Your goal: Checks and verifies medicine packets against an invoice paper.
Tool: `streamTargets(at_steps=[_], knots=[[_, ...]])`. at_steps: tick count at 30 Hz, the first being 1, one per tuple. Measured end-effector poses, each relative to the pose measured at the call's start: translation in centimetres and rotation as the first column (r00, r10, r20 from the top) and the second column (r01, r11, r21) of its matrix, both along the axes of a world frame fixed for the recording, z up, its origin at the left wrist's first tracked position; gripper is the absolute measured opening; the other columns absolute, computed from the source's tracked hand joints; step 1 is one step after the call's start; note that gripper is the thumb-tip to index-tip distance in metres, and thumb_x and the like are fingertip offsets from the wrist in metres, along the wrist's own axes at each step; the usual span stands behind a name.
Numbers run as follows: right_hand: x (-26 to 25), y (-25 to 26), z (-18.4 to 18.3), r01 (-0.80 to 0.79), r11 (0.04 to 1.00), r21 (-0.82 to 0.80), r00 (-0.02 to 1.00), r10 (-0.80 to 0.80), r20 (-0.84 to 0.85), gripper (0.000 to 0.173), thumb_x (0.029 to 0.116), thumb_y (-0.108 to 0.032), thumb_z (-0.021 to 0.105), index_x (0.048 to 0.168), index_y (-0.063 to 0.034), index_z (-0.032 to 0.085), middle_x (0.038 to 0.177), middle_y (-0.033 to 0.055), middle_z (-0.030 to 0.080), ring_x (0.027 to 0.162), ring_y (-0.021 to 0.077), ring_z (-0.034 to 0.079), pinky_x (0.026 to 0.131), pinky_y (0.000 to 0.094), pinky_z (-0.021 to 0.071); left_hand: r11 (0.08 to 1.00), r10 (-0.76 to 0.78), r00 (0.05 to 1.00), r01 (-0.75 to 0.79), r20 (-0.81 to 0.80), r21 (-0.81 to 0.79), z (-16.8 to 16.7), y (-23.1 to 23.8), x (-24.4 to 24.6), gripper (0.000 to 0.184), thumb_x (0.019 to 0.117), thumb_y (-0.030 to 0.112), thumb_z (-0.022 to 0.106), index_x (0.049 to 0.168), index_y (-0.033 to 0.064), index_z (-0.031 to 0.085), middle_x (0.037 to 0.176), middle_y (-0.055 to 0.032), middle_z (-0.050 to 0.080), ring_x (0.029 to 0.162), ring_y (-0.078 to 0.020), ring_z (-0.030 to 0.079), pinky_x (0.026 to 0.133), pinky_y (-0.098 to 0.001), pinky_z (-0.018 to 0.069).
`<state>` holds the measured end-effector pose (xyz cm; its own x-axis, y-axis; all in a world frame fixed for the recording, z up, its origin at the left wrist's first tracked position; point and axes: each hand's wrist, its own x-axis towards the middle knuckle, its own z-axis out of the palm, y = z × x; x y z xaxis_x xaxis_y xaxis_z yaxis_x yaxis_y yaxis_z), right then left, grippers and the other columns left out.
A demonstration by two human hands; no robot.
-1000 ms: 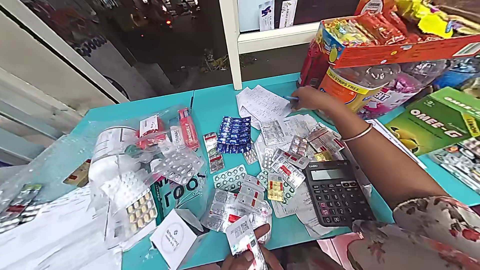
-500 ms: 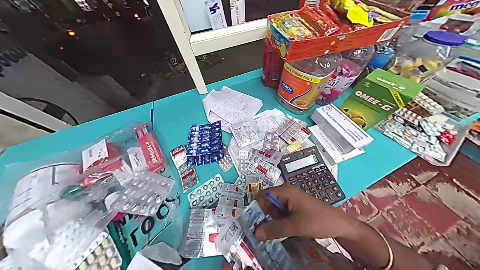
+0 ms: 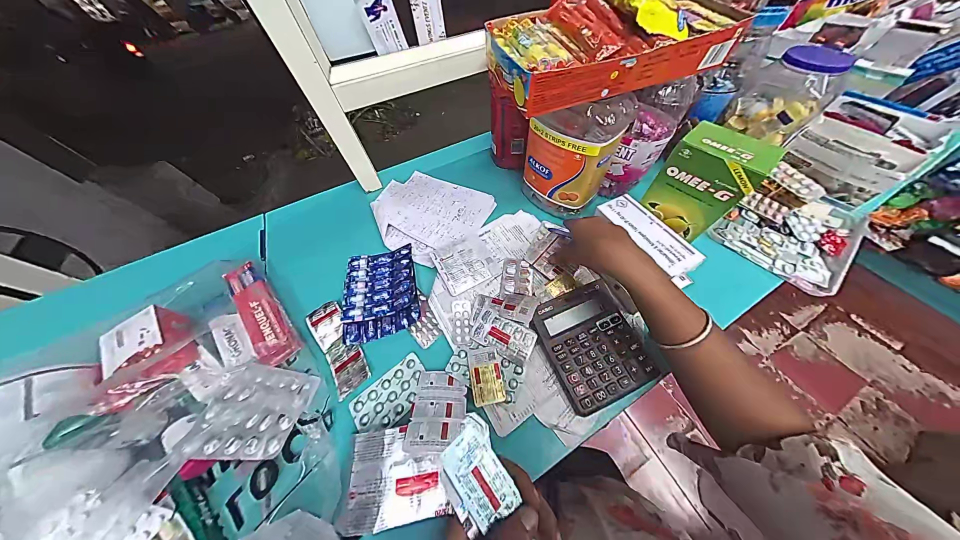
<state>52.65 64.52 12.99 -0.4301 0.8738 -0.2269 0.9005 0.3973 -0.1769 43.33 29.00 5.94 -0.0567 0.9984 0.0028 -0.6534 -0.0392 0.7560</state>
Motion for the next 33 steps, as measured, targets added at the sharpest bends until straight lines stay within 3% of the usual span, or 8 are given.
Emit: streamTargets(at_steps=[5,8,12,16,21,27,30,33], knots=[[0.9,0.8,0.0,-0.108,0.994,0.008,0.939,0.105,-0.327,0.03,0.0888,-0.022,0.081,0.098,0.0048,0.07,0.085,0.0215,0.065,0.078,0.0367,0.062,0.071,0.0587,0.0495,0.989,0.113,0.993,-0.114,-0.024,-0.099,0.3,-0.2,0.4,0.018,0.098,0.005,0.057,0.109,0.015,0.068,0.082,0.0101,0.066,0.07,0.0018,0.059,0.067,-0.0183,0.0503],[3.5,-0.4,0.9,-0.098,0.995,0.037,0.712,0.096,-0.696,0.017,0.0953,-0.015,0.072,0.096,0.0013,0.068,0.067,0.0035,0.053,0.057,0.0115,0.046,0.056,0.0326,0.0414,0.989,0.124,0.992,-0.122,0.014,-0.08,0.2,-0.3,0.4,0.013,0.101,0.016,0.06,0.11,0.0165,0.07,0.08,0.0108,0.065,0.07,0.0028,0.059,0.068,-0.0171,0.05],[5.7,-4.4,0.9,0.022,0.992,-0.125,0.417,-0.123,-0.901,0.01,0.0995,-0.022,0.065,0.103,-0.0125,0.063,0.061,-0.0066,0.052,0.043,0.0002,0.038,0.041,0.0164,0.0338,0.992,0.114,0.992,-0.111,0.056,-0.059,0.4,0.2,0.4,0.018,0.104,0.027,0.057,0.111,0.0153,0.069,0.081,0.0087,0.066,0.072,0.002,0.06,0.07,-0.0172,0.0505],[5.8,-4.2,-1.0,0.015,0.999,-0.051,0.621,-0.049,-0.782,0.016,0.0995,-0.024,0.067,0.095,-0.0083,0.064,0.062,-0.0036,0.053,0.047,0.0026,0.041,0.047,0.0218,0.0347,0.991,0.103,0.994,-0.101,0.025,-0.092,0.9,0.7,0.8,0.024,0.1066,0.03,0.051,0.114,0.0138,0.066,0.084,0.0068,0.07,0.074,-0.0002,0.064,0.072,-0.0195,0.0538],[4.4,-1.3,-1.1,-0.036,0.997,-0.072,0.906,0.002,-0.422,0.029,0.1021,-0.026,0.065,0.097,0.0021,0.067,0.075,0.0137,0.067,0.068,0.0262,0.063,0.068,0.0512,0.0504,0.982,0.131,0.991,-0.128,0.013,-0.136,1.1,1.8,1.3,0.044,0.1114,0.036,0.033,0.118,0.0034,0.063,0.078,0.0044,0.069,0.071,-0.0019,0.065,0.069,-0.0188,0.0559],[5.6,-4.8,-0.3,-0.001,0.978,0.207,0.942,0.07,-0.327,0.046,0.0996,-0.034,0.067,0.123,0.0056,0.066,0.106,0.0364,0.065,0.094,0.0573,0.063,0.076,0.0782,0.0437,0.99,0.109,0.971,-0.086,0.214,-0.114,1.1,3.2,1.4,0.055,0.1075,0.043,0.033,0.113,0.0019,0.069,0.072,0.001,0.069,0.063,-0.0033,0.065,0.06,-0.0173,0.0541],[6.0,-6.9,-0.1,-0.179,0.934,0.311,0.85,0.306,-0.43,0.052,0.0997,-0.041,0.061,0.12,0.0056,0.068,0.106,0.0322,0.066,0.089,0.0488,0.065,0.074,0.0683,0.048,0.996,0.083,0.95,-0.07,0.3,-0.052,0.7,3.7,1.5,0.058,0.1056,0.047,0.036,0.112,0.0016,0.07,0.074,-0.0013,0.07,0.062,-0.005,0.066,0.06,-0.0185,0.0551],[5.1,-9.5,-0.4,-0.412,0.873,0.263,0.648,0.483,-0.589,0.049,0.1,-0.046,0.058,0.116,-0.0014,0.072,0.099,0.0149,0.071,0.074,0.0176,0.062,0.065,0.0375,0.0515,0.998,0.06,0.934,-0.051,0.351,-0.035,0.8,3.9,1.9,0.055,0.1061,0.047,0.036,0.113,0.0042,0.07,0.077,-0.0004,0.07,0.061,-0.0033,0.064,0.058,-0.017,0.0531]])
